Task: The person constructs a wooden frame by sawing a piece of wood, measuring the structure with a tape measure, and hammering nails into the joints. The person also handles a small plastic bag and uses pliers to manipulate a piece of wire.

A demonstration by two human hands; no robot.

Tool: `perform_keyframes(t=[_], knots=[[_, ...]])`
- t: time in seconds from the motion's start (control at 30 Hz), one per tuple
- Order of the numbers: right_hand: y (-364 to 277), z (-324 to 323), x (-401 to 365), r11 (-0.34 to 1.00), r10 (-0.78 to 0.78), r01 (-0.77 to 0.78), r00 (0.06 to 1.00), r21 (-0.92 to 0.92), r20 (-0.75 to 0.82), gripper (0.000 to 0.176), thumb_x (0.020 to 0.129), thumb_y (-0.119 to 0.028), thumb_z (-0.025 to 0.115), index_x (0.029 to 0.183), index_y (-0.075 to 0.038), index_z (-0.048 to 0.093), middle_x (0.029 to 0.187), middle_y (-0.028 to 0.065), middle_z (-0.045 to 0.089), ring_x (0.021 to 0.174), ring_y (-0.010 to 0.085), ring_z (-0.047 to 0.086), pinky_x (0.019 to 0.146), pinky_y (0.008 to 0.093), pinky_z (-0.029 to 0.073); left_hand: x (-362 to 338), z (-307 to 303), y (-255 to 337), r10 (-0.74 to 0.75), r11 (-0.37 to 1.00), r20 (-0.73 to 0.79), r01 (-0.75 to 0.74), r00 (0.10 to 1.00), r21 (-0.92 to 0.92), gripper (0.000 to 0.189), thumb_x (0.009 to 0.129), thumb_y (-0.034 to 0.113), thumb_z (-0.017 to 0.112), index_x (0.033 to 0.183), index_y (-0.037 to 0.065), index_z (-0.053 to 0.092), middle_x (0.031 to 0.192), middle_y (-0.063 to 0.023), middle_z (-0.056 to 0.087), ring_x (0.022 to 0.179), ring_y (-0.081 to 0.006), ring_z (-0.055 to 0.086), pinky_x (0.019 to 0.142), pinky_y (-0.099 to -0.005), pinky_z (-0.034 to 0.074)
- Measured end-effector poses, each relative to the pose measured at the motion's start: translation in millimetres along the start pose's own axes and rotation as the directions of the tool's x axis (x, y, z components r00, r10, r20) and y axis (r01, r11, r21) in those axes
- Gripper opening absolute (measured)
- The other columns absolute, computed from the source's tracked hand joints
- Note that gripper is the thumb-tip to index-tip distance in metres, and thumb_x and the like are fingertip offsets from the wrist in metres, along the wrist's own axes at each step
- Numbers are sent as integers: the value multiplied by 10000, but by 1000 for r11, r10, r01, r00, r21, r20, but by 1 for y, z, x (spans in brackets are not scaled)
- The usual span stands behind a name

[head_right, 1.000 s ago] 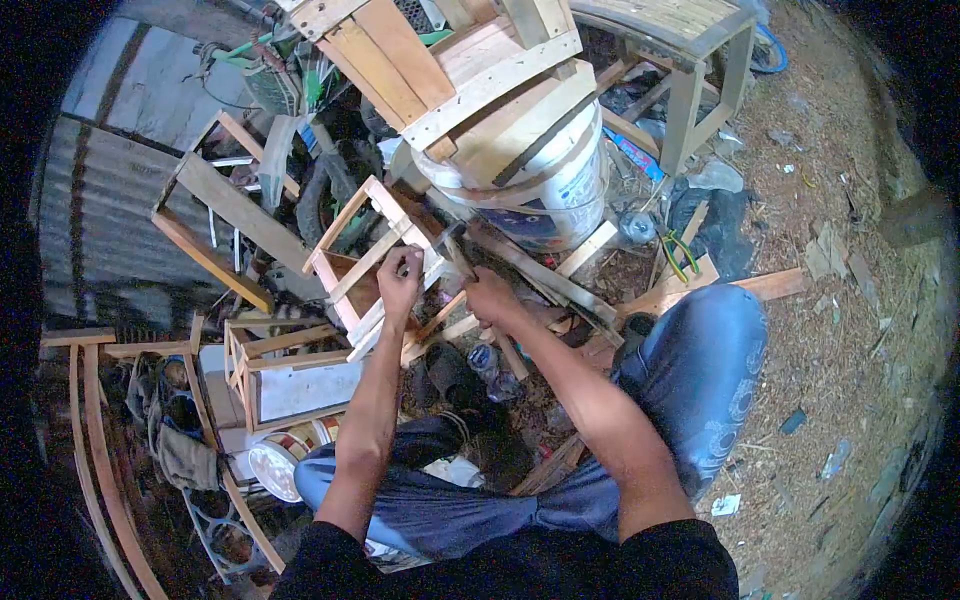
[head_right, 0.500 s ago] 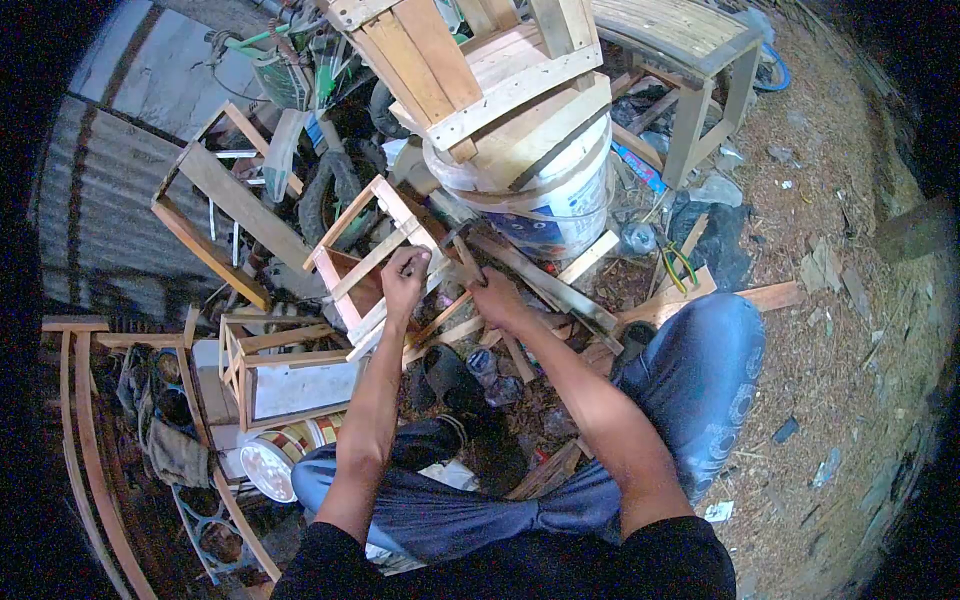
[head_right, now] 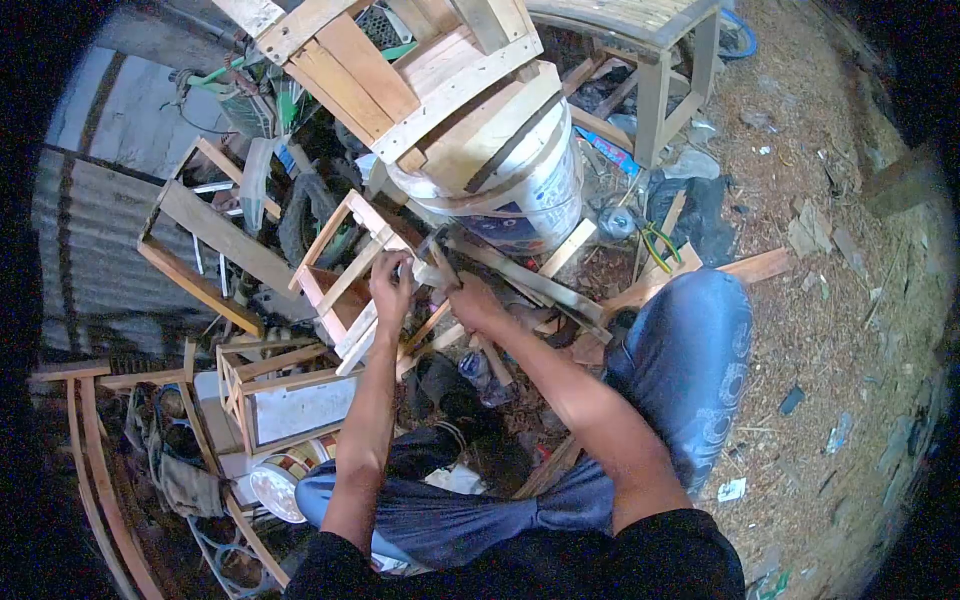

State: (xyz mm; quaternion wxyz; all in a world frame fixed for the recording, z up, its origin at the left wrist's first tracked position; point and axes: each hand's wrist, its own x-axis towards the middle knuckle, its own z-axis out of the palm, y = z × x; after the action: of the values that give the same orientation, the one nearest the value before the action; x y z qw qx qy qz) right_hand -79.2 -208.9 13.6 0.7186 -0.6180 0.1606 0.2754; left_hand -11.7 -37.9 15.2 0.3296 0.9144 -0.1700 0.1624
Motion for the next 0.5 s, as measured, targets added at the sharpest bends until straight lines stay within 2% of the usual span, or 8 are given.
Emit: perform_keyframes(t=[0.13,0.27,0.47,0.5], knots=[[-10,-5,-8,999,34,-35,999,25,11,428,941,-263,491,1286,-26,406,679,18,473,495,106,417,380,263,329,3,5,5,-17,1000,-23,17,1000,-21,78,810,68,629,866,17,650,865,-116,604,833,-294,568,752,-382,440],[-5,-1,-8,997,5,-5,1000,82,-9,411,940,-262,491,1263,-16,427,691,28,493,495,116,420,382,264,335,-1,4,3,-10,1000,-40,10,999,3,76,811,66,628,865,19,652,860,-114,604,825,-290,569,745,-378,440],[-8,-2,-10,995,-47,44,998,-86,-39,460,929,-262,511,1291,9,426,739,78,534,511,133,489,374,295,367,-6,2,-3,-7,1000,-45,5,999,-31,89,817,69,638,866,-5,644,842,-116,603,803,-262,579,757,-340,450],[-11,-2,-14,989,-58,49,997,-139,-60,465,922,-273,519,1276,19,442,814,127,572,604,184,555,454,333,426,-7,1,-5,-25,998,-39,22,999,-62,89,813,74,646,866,2,649,850,-110,610,816,-257,576,772,-337,445]])
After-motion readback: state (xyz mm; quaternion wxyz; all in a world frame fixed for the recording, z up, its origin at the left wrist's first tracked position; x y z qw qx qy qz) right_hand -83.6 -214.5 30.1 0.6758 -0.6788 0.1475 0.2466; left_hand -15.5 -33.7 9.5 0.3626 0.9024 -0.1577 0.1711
